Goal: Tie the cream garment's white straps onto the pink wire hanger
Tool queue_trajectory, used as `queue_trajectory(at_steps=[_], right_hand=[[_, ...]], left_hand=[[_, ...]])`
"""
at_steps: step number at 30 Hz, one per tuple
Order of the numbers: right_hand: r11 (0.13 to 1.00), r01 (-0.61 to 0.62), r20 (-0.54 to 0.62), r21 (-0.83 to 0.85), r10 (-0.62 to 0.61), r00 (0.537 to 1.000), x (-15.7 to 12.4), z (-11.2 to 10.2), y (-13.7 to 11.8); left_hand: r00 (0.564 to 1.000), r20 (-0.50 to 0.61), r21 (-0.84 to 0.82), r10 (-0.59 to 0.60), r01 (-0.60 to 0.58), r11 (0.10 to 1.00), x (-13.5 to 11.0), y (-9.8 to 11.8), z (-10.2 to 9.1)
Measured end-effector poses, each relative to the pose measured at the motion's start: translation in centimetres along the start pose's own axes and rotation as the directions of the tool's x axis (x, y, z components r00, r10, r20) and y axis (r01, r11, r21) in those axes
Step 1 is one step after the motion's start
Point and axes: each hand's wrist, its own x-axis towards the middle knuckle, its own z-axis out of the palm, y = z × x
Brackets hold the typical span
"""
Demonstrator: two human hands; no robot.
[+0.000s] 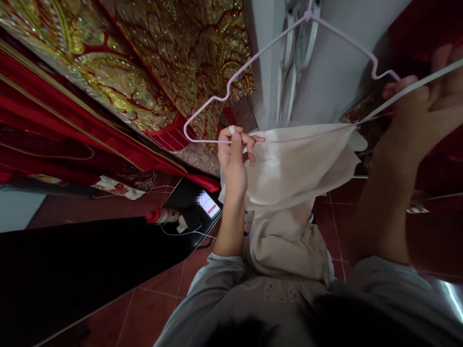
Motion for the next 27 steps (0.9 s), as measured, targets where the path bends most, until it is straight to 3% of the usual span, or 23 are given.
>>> queue_trajectory(at_steps=[3, 8, 11, 13, 15, 18, 19, 20, 22, 24, 26, 27], right_hand=[[0.997, 0.045, 0.028, -0.058, -0.044, 0.999, -2.6, -0.7, -0.4], [0.97, 0.2, -0.049, -0.139, -0.208, 0.977, -6.4, -0.8, 0.1], [0.946, 0.289, 0.118, -0.146, -0.273, 0.955, -6.1, 0.3, 0.8], [0.948, 0.283, 0.19, -0.147, -0.253, 0.949, -5.7, 0.9, 0.9], [0.958, 0.252, 0.162, -0.14, -0.229, 0.96, -5.7, 1.0, 0.6], [0.963, 0.242, 0.108, -0.116, -0.23, 0.967, -6.1, 0.7, 0.3], [0.963, 0.244, 0.087, -0.114, -0.235, 0.968, -6.2, 0.7, 0.3], [0.962, 0.247, 0.065, -0.113, -0.24, 0.968, -6.4, 0.7, 0.3], [0.961, 0.249, 0.037, -0.121, -0.246, 0.969, -6.5, 0.9, 0.5], [0.957, 0.255, -0.002, -0.136, -0.258, 0.966, -6.5, 1.3, 0.6], [0.954, 0.249, -0.026, -0.167, -0.256, 0.966, -6.6, 1.8, 0.6], [0.955, 0.236, -0.027, -0.18, -0.244, 0.969, -6.7, 2.0, 0.5]], left_hand=[[0.999, -0.02, -0.012, -0.048, 0.048, 0.999, 0.2, 0.2, 0.0], [0.999, -0.004, -0.006, -0.047, 0.047, 0.999, -0.2, -0.2, 0.4], [1.0, -0.007, 0.015, 0.01, -0.01, 1.0, -0.7, -1.0, -0.2], [0.993, -0.073, 0.079, 0.098, -0.092, 0.993, -0.5, -1.2, -1.2], [0.95, -0.191, 0.2, 0.246, -0.208, 0.957, 0.1, -0.7, -2.4], [0.812, -0.344, 0.364, 0.472, -0.348, 0.864, 1.6, 0.9, -4.5], [0.783, -0.364, 0.383, 0.505, -0.368, 0.847, 2.1, 1.5, -5.1], [0.782, -0.357, 0.387, 0.51, -0.373, 0.843, 2.6, 2.1, -5.7], [0.855, -0.239, 0.38, 0.46, -0.354, 0.855, 3.4, 3.2, -6.6], [0.948, -0.002, 0.399, 0.317, -0.29, 0.87, 4.1, 4.2, -7.0], [0.965, 0.191, 0.453, 0.18, -0.249, 0.856, 4.7, 5.3, -6.8], [0.961, 0.233, 0.487, 0.149, -0.248, 0.838, 4.9, 5.9, -6.4]])
